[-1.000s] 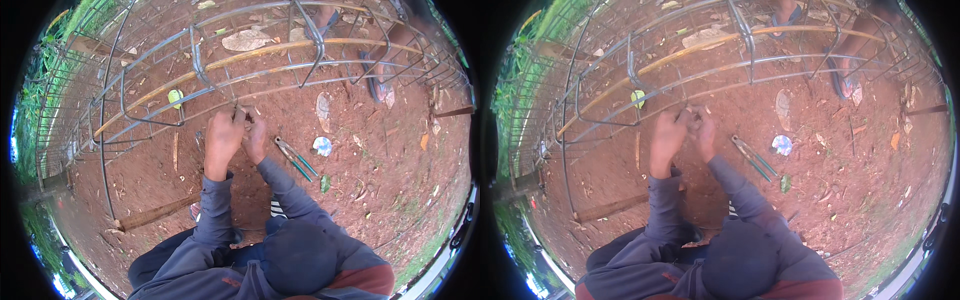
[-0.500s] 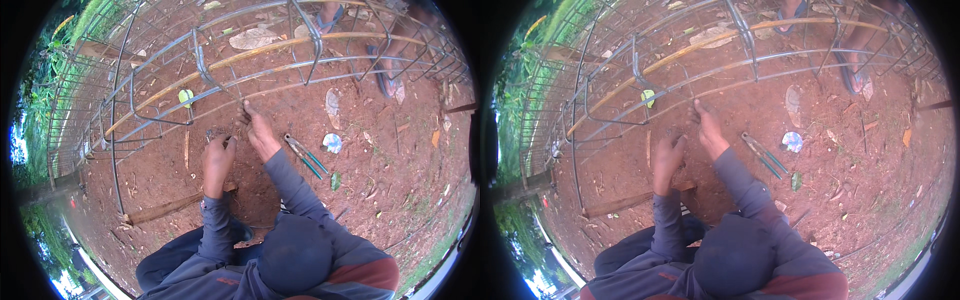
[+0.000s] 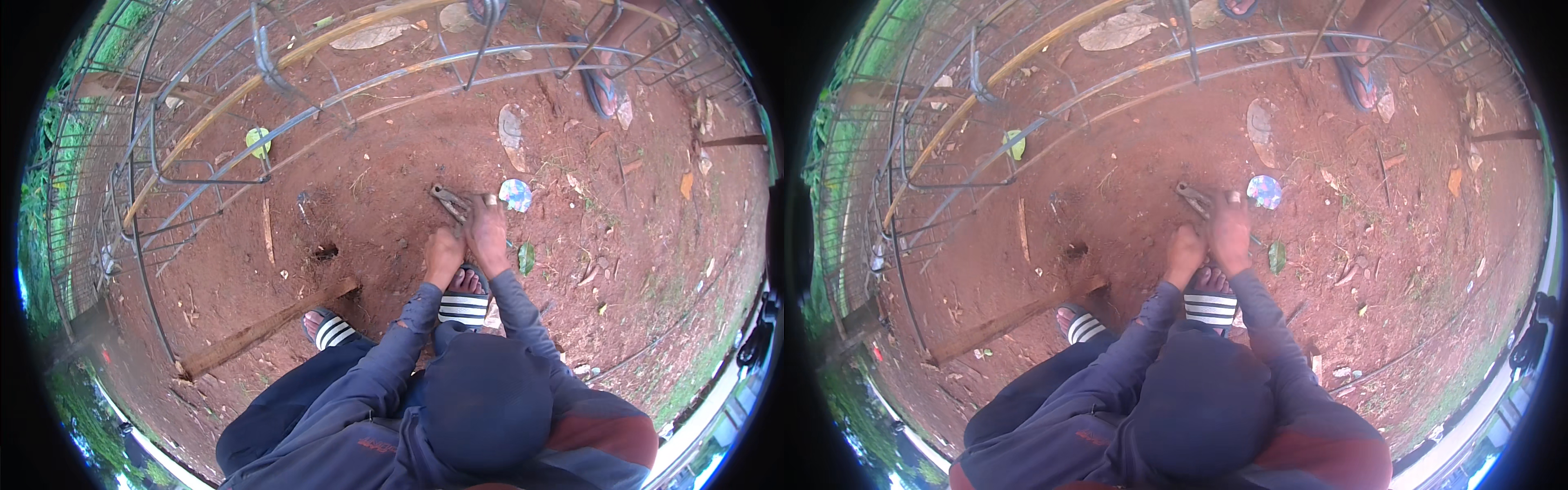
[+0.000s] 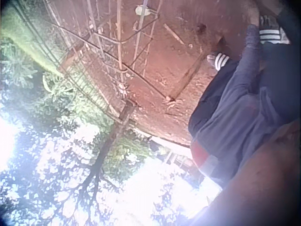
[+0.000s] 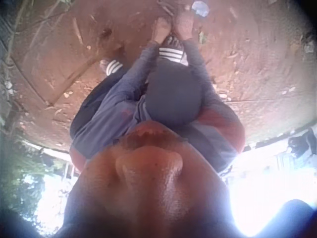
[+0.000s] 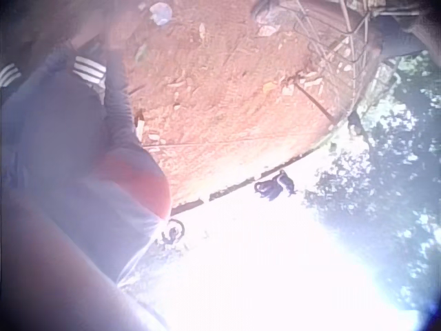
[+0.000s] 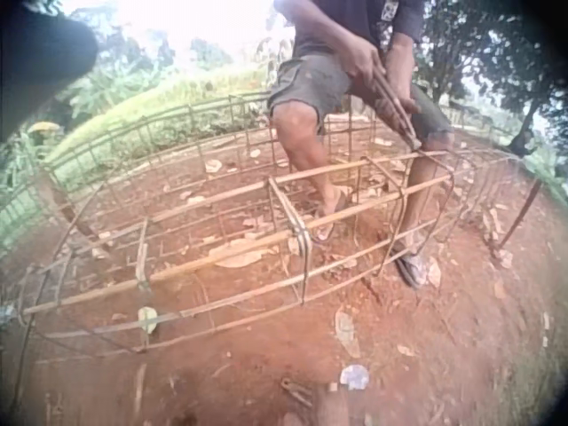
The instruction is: The person assembles a metal frame by hand, using pliers to twist and secure wire ties at the joints. They repeatedly position the frame, cut excess wire, and tighten connections while seated on the ground.
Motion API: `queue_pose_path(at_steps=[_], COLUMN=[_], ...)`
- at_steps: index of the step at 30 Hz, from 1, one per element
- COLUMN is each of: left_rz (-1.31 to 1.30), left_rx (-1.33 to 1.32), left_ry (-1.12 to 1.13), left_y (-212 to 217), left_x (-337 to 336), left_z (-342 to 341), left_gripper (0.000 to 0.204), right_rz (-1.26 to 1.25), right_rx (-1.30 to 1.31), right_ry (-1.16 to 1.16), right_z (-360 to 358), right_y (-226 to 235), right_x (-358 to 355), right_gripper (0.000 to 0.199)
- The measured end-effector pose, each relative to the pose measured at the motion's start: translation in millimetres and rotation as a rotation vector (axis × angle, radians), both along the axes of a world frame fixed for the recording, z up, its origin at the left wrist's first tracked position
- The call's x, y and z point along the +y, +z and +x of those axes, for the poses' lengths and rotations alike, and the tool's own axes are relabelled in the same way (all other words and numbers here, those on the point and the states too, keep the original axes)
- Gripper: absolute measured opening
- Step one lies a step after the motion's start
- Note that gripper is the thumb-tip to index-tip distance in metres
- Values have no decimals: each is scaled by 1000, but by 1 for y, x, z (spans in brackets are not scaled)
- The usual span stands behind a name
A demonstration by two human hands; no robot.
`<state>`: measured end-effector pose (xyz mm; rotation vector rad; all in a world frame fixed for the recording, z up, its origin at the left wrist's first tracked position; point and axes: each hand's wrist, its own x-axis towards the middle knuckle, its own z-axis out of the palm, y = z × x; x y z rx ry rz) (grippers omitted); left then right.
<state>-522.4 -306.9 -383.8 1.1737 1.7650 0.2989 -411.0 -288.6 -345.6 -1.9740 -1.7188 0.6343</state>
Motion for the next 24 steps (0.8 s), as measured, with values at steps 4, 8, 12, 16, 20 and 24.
queue_pose_path(at_steps=[4, 8, 12, 16, 20, 24], left_rz=[25, 12, 157, 198, 288, 501], left_rx=[101, 55, -184, -614, -766, -521], left_ry=[77, 154, 302, 585, 567, 491], left_y=[12, 10, 2, 27, 52, 42], left_x=[3, 4, 1, 2, 8, 33], left_z=[14, 20, 10, 3, -43, -98], left_gripper=[50, 48, 33, 29, 34, 32], right_rz=[-27, -260, -214, -218, -117, -63], right_rx=[-170, -198, -119, 112, 262, 361], right_ry=[72, 131, 195, 206, 186, 193], right_z=[19, 36, 27, 9, -12, -32], right_y=[-3, -32, -19, 46, 91, 95], right_x=[-22, -10, -2, 5, 13, 23], right_gripper=[29, 30, 30, 28, 30, 30])
